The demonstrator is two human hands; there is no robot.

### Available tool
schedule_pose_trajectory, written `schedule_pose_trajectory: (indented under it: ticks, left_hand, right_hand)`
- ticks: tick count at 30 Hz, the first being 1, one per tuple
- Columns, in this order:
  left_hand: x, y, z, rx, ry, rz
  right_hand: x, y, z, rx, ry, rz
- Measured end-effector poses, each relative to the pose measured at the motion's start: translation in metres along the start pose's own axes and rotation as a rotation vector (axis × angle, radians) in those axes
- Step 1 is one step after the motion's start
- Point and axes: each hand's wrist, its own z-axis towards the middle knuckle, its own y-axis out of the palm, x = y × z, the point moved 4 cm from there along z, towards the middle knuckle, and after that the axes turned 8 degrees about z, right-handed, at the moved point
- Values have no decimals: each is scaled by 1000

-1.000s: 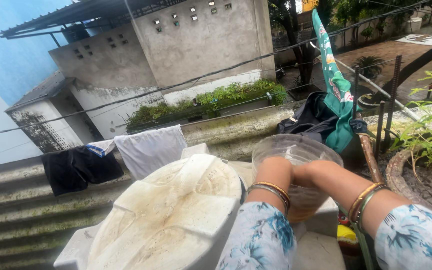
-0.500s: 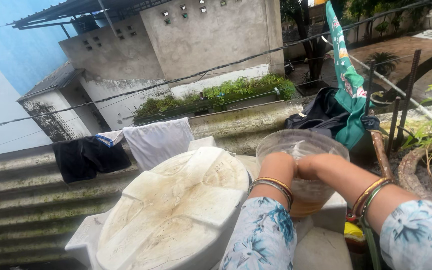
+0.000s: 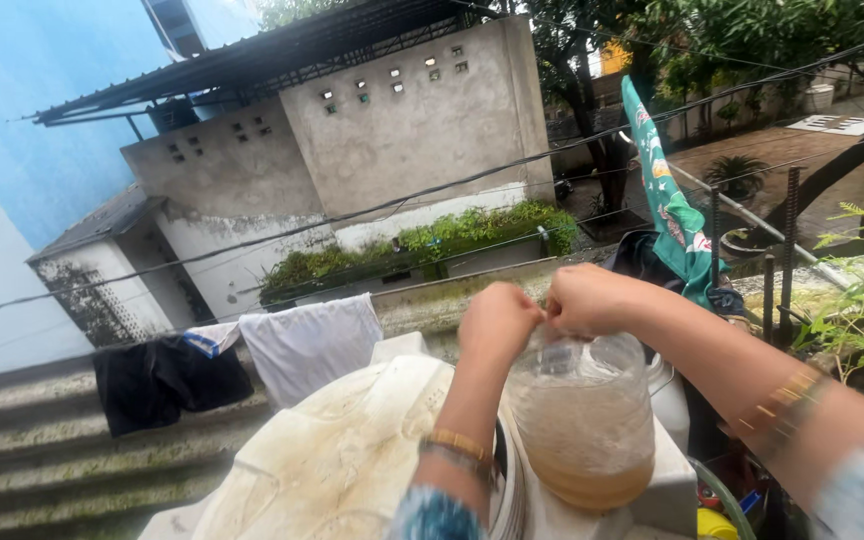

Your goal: The person removes weeds from a potted plant by hand, pulling them out of the soil. They then pick up a plastic bottle and pour liquid onto the soil in the pot.

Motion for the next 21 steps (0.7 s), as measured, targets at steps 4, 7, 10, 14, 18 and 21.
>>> schedule_pose_trajectory:
  ticks: [4, 7, 10, 14, 18, 21]
  left_hand:
    - [-38, 23, -22, 388, -16, -408]
    - [-74, 87, -32, 319, -143, -958]
    - [-101, 144, -49, 292, -263, -1069]
    - [-93, 205, -80, 134, -273, -1336]
    - [-43, 234, -108, -370, -386, -1979]
    - [-2, 239, -116, -541, -528, -1949]
  right_hand:
    - [-24, 37, -54, -212, -145, -53]
    - [-24, 53, -85, -51, -25, -129]
    - [-10, 37, -102, 101, 95, -43]
    - [14, 20, -115, 219, 264, 342]
    - [20, 1, -121, 354, 332, 302]
    - [21, -19, -128, 456, 355, 242]
